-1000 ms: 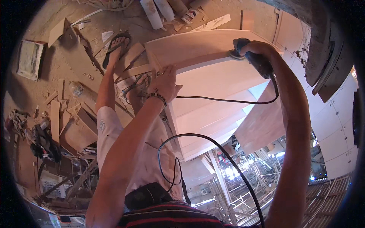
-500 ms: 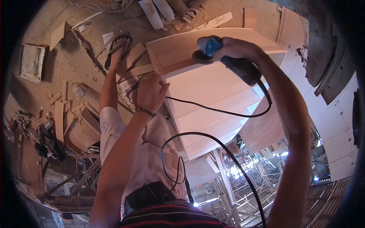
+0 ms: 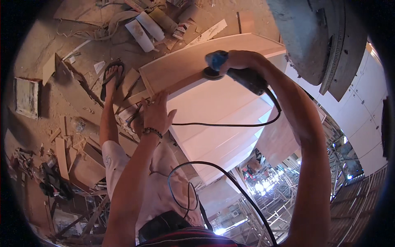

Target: The person sands the edges and inner corners of a white shelving unit using a power sander. They move the sander along the vertical and horizontal panels of the shelf, occasionally using their other hand to stabilize the structure.

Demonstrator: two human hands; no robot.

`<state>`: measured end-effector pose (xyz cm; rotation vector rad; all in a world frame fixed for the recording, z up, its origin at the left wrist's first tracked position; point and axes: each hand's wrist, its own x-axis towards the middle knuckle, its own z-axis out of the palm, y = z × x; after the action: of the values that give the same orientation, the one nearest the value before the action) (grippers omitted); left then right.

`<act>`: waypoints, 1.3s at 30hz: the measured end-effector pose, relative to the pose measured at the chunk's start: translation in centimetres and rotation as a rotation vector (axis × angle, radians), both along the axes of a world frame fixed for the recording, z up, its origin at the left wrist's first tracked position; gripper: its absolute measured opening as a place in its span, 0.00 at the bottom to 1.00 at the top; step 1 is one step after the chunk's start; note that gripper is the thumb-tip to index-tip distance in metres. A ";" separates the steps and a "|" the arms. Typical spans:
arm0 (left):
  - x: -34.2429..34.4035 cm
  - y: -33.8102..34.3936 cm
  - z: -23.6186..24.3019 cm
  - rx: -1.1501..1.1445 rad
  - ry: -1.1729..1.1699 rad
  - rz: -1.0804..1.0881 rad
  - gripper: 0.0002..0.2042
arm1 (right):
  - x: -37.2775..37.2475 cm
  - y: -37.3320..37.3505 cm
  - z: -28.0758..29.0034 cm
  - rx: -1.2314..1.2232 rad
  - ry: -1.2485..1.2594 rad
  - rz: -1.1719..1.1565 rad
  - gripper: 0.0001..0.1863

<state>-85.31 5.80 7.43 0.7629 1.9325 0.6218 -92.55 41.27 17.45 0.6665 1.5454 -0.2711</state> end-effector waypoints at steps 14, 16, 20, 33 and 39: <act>1.4 7.9 -0.6 0.343 -0.057 0.075 0.38 | 6.2 14.6 6.9 0.333 0.038 -0.308 0.26; 1.5 7.2 -0.3 0.358 -0.129 0.092 0.37 | 7.9 15.7 7.6 0.371 0.041 -0.344 0.26; -0.7 1.7 0.6 0.478 -0.169 0.268 0.33 | 10.5 17.5 8.3 0.425 0.046 -0.408 0.26; -8.5 -34.3 3.8 -0.368 -0.038 0.616 0.27 | 10.0 16.9 4.4 0.364 0.068 -0.412 0.27; 1.2 -43.8 0.5 -0.352 -0.140 0.750 0.27 | 5.6 15.6 3.5 0.326 0.079 -0.307 0.27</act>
<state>-84.14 -37.98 7.89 -0.2482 2.0949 0.7159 -86.98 56.92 20.93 1.1661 1.5754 -0.2794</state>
